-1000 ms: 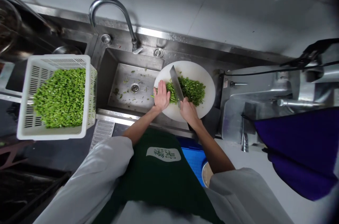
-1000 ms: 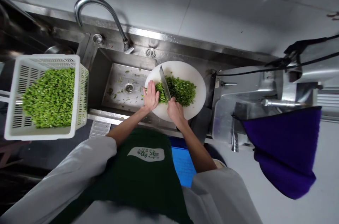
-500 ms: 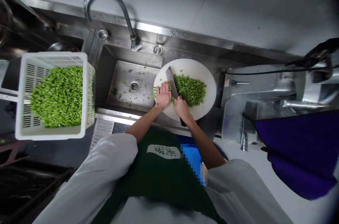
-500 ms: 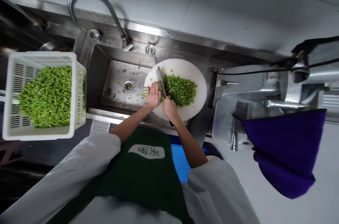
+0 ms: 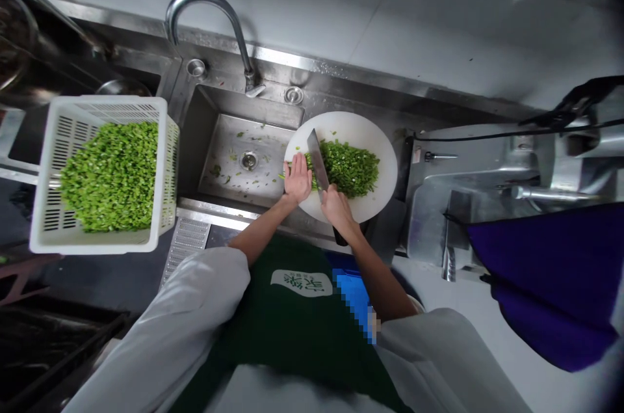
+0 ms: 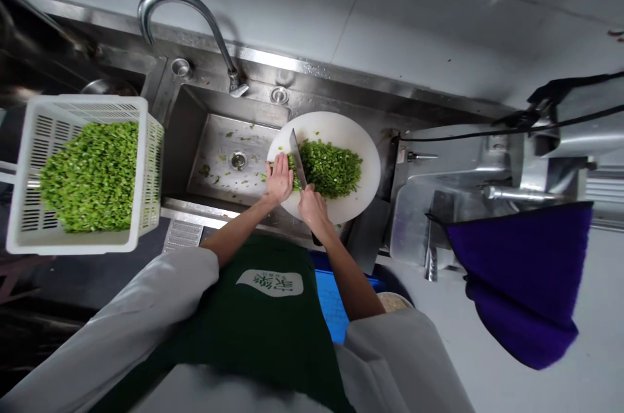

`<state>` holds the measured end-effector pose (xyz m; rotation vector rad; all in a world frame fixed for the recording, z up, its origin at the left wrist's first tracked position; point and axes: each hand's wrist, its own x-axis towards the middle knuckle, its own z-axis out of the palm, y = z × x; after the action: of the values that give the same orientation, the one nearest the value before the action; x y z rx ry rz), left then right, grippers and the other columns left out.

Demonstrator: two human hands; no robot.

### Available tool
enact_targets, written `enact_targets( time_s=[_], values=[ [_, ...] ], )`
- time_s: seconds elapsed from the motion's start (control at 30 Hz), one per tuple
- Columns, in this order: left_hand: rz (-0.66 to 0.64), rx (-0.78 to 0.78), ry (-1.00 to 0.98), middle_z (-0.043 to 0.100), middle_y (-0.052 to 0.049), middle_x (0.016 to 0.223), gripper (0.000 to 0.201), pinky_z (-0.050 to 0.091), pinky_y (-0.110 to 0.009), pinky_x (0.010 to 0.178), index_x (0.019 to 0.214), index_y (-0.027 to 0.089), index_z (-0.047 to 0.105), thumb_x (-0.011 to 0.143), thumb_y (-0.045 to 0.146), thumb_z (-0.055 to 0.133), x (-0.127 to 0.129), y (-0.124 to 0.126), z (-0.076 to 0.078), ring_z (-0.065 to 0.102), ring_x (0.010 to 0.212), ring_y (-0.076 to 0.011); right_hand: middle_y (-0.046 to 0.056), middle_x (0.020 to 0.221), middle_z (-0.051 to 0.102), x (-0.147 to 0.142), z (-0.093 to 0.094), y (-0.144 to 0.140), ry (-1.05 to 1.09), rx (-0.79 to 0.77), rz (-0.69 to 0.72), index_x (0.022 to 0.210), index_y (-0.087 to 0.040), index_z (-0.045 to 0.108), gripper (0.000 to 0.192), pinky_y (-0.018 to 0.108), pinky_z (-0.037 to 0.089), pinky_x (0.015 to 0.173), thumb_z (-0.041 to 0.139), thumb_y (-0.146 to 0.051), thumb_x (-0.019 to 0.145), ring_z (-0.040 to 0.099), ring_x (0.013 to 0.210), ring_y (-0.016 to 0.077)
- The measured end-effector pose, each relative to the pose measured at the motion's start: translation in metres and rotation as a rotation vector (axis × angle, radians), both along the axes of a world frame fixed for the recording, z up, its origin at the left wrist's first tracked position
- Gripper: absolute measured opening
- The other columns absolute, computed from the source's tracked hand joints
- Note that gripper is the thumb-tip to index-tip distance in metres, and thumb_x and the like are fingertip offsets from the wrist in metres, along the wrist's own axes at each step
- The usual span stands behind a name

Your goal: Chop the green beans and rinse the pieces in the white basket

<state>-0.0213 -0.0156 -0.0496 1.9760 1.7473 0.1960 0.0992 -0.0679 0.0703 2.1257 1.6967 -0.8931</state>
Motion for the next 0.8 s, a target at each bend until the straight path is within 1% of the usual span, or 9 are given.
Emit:
enact_targets(
  time_s=[0.07,0.17,0.27,0.33,0.4,0.5,0.6,0.7,0.8],
  values=[
    [-0.007,-0.010,-0.003,0.022,-0.014,0.185,0.070,0.003,-0.055,0.144,0.177,0.006,0.027,0.113,0.032,0.021,0.002,0.000,-0.007,0.016,0.174,-0.0257,0.026,0.126,0.077,-0.004,-0.003,0.003,0.009,-0.016,-0.002,0.135,-0.010,0.056,0.028,0.035,0.053,0.099,0.040,-0.023,0.116,0.076,0.123,0.0333],
    [-0.026,-0.014,-0.004,0.021,-0.014,0.185,0.070,0.002,-0.055,0.144,0.176,0.006,0.029,0.112,0.031,0.022,0.003,0.001,-0.013,0.015,0.175,-0.0265,0.026,0.127,0.077,-0.011,-0.016,0.010,0.012,-0.011,-0.008,0.135,-0.010,0.056,0.029,0.035,0.054,0.099,0.038,-0.020,0.115,0.076,0.123,0.0334],
    [-0.036,-0.022,0.007,0.020,-0.014,0.185,0.071,0.003,-0.054,0.144,0.176,0.004,0.029,0.112,0.031,0.020,0.002,0.001,-0.011,0.013,0.175,-0.0264,0.026,0.130,0.077,-0.015,-0.032,0.018,0.003,0.017,-0.031,0.138,-0.009,0.055,0.032,0.035,0.054,0.099,0.037,-0.020,0.115,0.076,0.124,0.0327],
    [-0.039,-0.028,0.015,0.019,-0.015,0.185,0.071,0.002,-0.052,0.144,0.175,0.002,0.029,0.112,0.031,0.020,0.001,0.001,-0.007,0.014,0.175,-0.0260,0.025,0.130,0.077,-0.011,-0.037,0.023,0.014,0.026,-0.038,0.139,-0.009,0.055,0.032,0.034,0.054,0.097,0.037,-0.022,0.116,0.076,0.123,0.0322],
    [-0.028,-0.022,0.015,0.020,-0.015,0.185,0.070,0.003,-0.051,0.144,0.176,0.002,0.028,0.113,0.032,0.020,-0.003,0.001,-0.001,0.015,0.175,-0.0254,0.024,0.128,0.078,-0.002,-0.034,0.025,0.040,0.012,-0.036,0.138,-0.010,0.057,0.032,0.032,0.054,0.094,0.038,-0.024,0.117,0.077,0.121,0.0307],
    [0.046,0.025,-0.003,0.018,-0.015,0.186,0.070,0.006,-0.052,0.144,0.178,0.005,0.023,0.113,0.033,0.017,-0.012,-0.002,0.007,0.014,0.175,-0.0242,0.022,0.125,0.079,0.008,-0.020,0.021,0.032,0.018,-0.017,0.137,-0.011,0.058,0.031,0.031,0.053,0.092,0.039,-0.026,0.118,0.078,0.117,0.0297],
    [0.092,0.066,-0.021,0.016,-0.014,0.186,0.071,0.007,-0.055,0.143,0.179,0.006,0.020,0.113,0.033,0.015,-0.019,-0.006,0.012,0.012,0.175,-0.0250,0.024,0.126,0.078,0.004,-0.004,0.010,-0.021,0.067,-0.006,0.138,-0.009,0.057,0.032,0.033,0.053,0.094,0.038,-0.025,0.118,0.078,0.119,0.0325],
    [0.041,0.046,-0.017,0.015,-0.014,0.186,0.071,0.006,-0.056,0.143,0.178,0.006,0.023,0.113,0.034,0.019,-0.015,-0.008,0.010,0.013,0.175,-0.0257,0.025,0.127,0.078,-0.009,0.003,0.000,-0.017,0.029,0.004,0.137,-0.008,0.056,0.032,0.034,0.053,0.096,0.037,-0.023,0.117,0.077,0.121,0.0334],
    [-0.002,-0.004,-0.002,0.019,-0.015,0.185,0.069,0.005,-0.056,0.143,0.176,0.005,0.029,0.113,0.034,0.022,-0.009,-0.008,0.001,0.017,0.174,-0.0261,0.026,0.128,0.077,-0.015,0.001,-0.001,0.003,-0.008,0.012,0.135,-0.008,0.056,0.030,0.034,0.053,0.095,0.038,-0.022,0.116,0.077,0.122,0.0335]
  ],
)
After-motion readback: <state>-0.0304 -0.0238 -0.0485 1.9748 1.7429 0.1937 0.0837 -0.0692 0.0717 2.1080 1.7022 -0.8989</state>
